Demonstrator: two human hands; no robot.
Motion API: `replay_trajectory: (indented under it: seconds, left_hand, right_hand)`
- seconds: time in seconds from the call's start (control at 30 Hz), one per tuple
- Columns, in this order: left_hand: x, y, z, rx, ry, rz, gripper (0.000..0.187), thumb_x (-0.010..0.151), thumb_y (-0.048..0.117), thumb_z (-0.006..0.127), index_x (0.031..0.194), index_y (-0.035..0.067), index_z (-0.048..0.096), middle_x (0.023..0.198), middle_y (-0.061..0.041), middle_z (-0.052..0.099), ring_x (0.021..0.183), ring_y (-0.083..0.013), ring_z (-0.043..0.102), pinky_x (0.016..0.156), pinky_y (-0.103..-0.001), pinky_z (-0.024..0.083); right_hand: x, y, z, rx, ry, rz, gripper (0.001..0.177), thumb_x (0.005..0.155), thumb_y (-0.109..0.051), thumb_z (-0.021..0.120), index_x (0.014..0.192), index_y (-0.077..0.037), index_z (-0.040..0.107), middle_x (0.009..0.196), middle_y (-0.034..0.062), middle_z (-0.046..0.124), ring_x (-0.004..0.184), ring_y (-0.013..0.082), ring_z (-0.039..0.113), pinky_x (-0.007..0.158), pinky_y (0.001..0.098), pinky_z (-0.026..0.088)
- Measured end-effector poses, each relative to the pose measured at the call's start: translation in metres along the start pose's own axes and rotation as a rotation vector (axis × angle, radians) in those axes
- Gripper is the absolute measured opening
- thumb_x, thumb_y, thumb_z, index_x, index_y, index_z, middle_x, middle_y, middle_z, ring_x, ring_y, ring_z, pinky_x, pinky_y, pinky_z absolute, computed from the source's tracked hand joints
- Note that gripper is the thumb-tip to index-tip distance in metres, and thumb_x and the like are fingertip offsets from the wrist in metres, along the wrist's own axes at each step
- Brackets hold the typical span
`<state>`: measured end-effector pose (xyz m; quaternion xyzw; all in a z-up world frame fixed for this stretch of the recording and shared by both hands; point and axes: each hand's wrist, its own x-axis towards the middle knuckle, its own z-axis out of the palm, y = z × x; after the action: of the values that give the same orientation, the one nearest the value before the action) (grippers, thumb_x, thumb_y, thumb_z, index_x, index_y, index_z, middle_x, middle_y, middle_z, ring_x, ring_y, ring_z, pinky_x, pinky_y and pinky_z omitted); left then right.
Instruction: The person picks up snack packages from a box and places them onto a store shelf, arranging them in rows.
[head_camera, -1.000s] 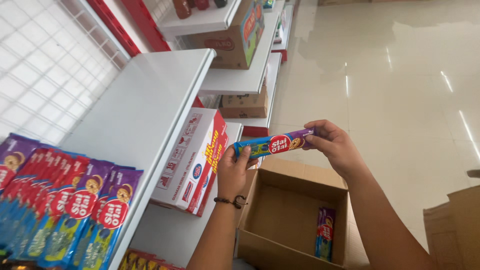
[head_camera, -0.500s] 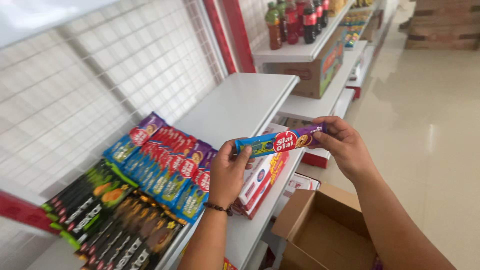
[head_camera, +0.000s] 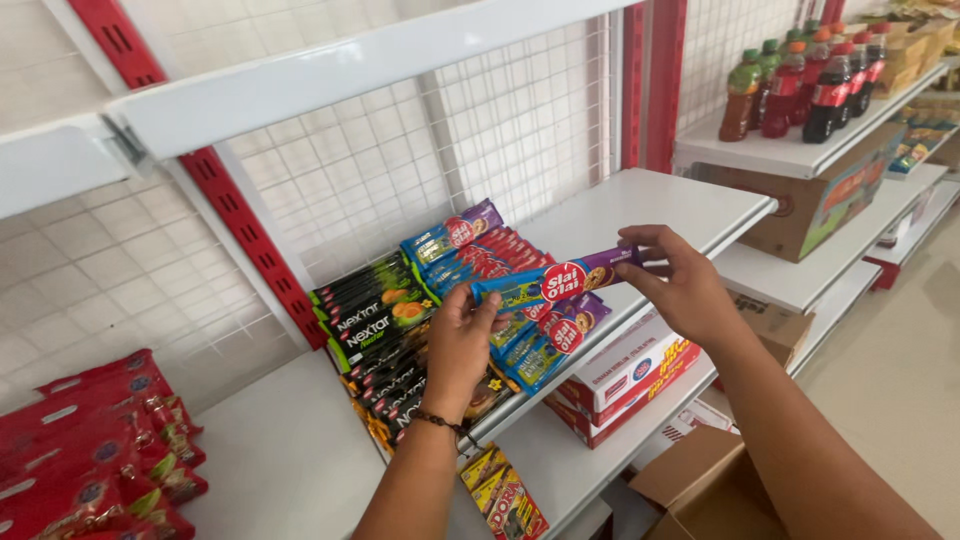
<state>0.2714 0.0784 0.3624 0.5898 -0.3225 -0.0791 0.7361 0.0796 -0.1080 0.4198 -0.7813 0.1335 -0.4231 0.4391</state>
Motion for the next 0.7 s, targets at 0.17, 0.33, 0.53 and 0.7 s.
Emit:
replay_trajectory:
  seconds: [0.17,0.33,0.53,0.7]
  left_hand:
    - [-0.010,0.022,-0.020,0.087,0.079,0.025,0.031,0.100,0.013,0.065,0.125,-0.004,0.063,0.107,-0.028,0.073,0.092,-0.0365,0.077,0.081,-0.041,0.067]
    - [-0.011,0.022,-0.034,0.195,0.098,0.016,0.032,0.102,0.017,0.061,0.129,-0.001,0.062,0.115,-0.029,0.070,0.099,-0.0399,0.075,0.085,-0.046,0.067]
    - [-0.020,0.032,-0.044,0.334,0.091,-0.004,0.035,0.106,0.022,0.055,0.134,0.001,0.058,0.122,-0.029,0.066,0.110,-0.0424,0.071,0.091,-0.055,0.064]
    - [-0.102,0.067,-0.011,0.340,0.255,-0.058,0.043,0.096,0.029,0.052,0.136,0.016,0.062,0.115,-0.005,0.074,0.079,-0.0150,0.080,0.064,-0.030,0.073]
  right_hand:
    - [0.016,-0.016,0.034,-0.608,-0.103,-0.428,0.030,0.096,-0.021,0.070,0.125,-0.015,0.072,0.121,0.0065,0.070,0.120,0.0313,0.060,0.104,0.0466,0.047]
    - [0.029,-0.029,0.076,-0.827,-0.288,-0.554,0.026,0.099,-0.025,0.064,0.120,-0.017,0.074,0.116,0.0054,0.074,0.117,0.0284,0.060,0.108,0.0469,0.041]
    - [0.083,-0.011,0.105,-0.775,-0.422,-0.608,0.020,0.096,-0.025,0.064,0.108,-0.013,0.076,0.104,0.0090,0.077,0.104,0.0338,0.069,0.095,0.0506,0.052]
    - [0.160,0.022,0.133,-0.654,-0.436,-0.658,0.016,0.098,-0.017,0.063,0.102,-0.017,0.078,0.107,0.0068,0.070,0.093,0.0291,0.067,0.076,0.0459,0.054]
